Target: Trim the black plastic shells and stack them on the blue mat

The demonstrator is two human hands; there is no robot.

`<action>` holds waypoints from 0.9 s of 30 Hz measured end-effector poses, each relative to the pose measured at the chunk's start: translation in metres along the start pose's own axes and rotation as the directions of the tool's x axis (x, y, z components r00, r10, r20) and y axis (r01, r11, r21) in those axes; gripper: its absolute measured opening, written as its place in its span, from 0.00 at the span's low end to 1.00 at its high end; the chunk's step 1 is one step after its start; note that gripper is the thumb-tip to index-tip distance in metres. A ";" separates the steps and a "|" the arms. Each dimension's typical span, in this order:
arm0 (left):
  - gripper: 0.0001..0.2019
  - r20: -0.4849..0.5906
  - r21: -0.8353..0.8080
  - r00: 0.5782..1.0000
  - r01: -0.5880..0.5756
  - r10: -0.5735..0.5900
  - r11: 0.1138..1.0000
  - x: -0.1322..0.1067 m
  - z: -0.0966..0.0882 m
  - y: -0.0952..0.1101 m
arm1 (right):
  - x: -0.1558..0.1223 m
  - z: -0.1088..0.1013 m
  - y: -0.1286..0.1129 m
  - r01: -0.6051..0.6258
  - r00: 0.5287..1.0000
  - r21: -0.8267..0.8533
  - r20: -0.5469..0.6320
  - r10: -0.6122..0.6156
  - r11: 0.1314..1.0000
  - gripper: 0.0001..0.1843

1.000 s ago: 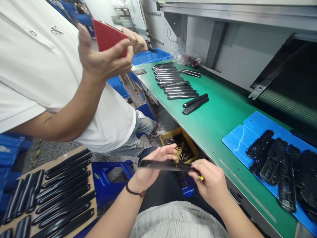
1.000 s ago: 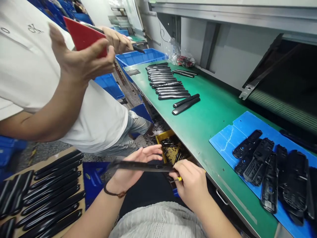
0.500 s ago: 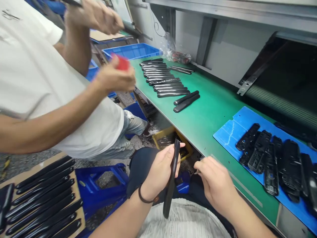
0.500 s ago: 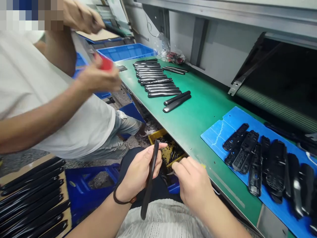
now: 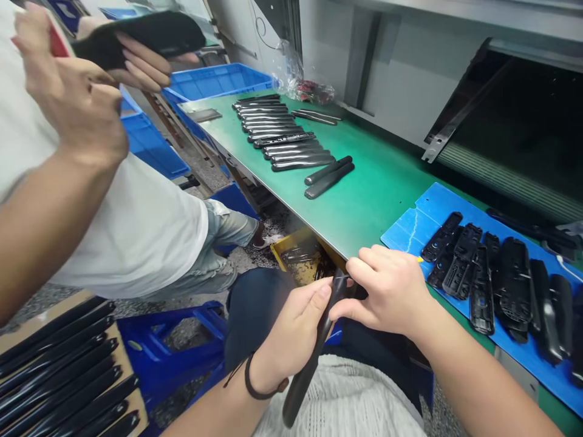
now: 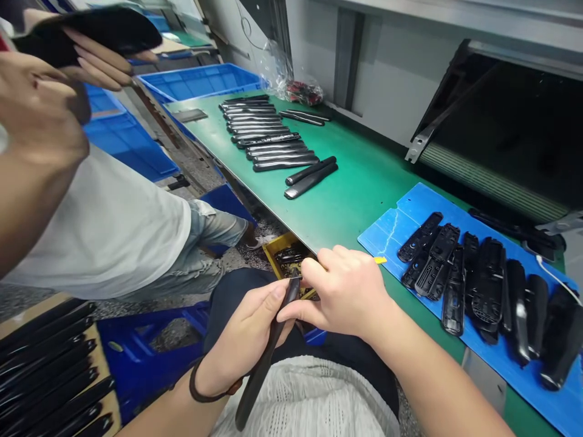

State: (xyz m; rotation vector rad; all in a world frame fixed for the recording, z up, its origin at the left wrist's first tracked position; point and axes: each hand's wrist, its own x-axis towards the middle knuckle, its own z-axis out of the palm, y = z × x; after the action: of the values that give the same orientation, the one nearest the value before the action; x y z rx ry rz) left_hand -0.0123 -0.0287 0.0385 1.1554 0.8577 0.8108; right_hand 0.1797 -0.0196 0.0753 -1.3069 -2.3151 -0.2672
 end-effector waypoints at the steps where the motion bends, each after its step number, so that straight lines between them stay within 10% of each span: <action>1: 0.25 0.021 -0.024 1.000 0.018 -0.017 1.000 0.000 0.000 -0.002 | 0.000 0.000 0.000 -0.001 1.000 -0.003 -0.003 0.001 1.000 0.35; 27: 0.25 -0.168 0.006 0.984 -0.056 0.056 0.998 0.016 0.008 -0.006 | -0.031 0.028 -0.028 -0.095 0.995 0.037 0.024 0.095 0.995 0.31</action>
State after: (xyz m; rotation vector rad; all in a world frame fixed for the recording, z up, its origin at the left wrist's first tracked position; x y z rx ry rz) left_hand 0.0026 -0.0193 0.0315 1.1275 0.9682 0.9650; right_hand 0.1613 -0.0475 0.0377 -1.4034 -2.2575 -0.1778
